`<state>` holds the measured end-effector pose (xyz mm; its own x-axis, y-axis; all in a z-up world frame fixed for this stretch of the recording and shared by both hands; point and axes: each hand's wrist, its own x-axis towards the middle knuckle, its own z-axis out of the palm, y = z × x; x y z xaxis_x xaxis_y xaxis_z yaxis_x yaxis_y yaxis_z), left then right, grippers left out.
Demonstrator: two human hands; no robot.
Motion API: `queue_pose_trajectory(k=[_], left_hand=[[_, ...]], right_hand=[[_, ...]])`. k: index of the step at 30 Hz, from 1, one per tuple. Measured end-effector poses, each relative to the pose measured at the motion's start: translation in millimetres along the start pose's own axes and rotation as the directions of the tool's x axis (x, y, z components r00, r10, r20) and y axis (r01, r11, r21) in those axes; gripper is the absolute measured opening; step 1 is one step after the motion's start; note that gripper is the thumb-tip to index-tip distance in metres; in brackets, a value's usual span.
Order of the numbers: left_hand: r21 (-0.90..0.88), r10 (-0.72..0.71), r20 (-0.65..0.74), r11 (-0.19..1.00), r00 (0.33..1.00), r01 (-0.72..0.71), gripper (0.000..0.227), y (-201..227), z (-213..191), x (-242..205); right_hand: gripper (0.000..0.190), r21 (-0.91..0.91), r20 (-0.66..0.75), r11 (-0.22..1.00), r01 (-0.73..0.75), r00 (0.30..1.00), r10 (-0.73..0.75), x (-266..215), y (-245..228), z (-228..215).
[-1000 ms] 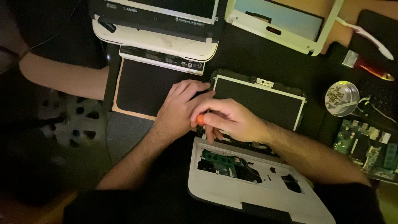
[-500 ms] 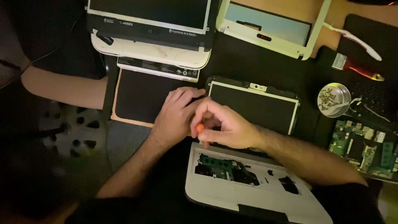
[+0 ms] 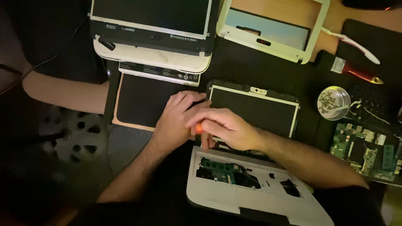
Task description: The person uses a screwdriver to remove screws from the bezel and screen assembly of a white laptop. They then detach the bezel and the screen, disconnecting the ribbon cable and placing the components aside on the desk.
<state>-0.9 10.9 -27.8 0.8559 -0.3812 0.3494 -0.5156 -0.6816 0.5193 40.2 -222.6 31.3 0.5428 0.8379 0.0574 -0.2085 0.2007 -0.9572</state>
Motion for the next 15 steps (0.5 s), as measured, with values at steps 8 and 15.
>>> queue_pose_trajectory(k=[8,15], left_hand=[[-0.024,-0.024,0.027,0.999,0.999,0.024,0.032,35,-41,25],[0.002,0.012,-0.059,1.0,0.998,-0.012,0.034,0,3,2]], right_hand=[[0.034,-0.061,-0.038,0.998,-0.011,0.999,0.009,3,-4,-1],[0.031,-0.104,-0.083,0.995,0.005,0.996,-0.014,5,-12,1]])
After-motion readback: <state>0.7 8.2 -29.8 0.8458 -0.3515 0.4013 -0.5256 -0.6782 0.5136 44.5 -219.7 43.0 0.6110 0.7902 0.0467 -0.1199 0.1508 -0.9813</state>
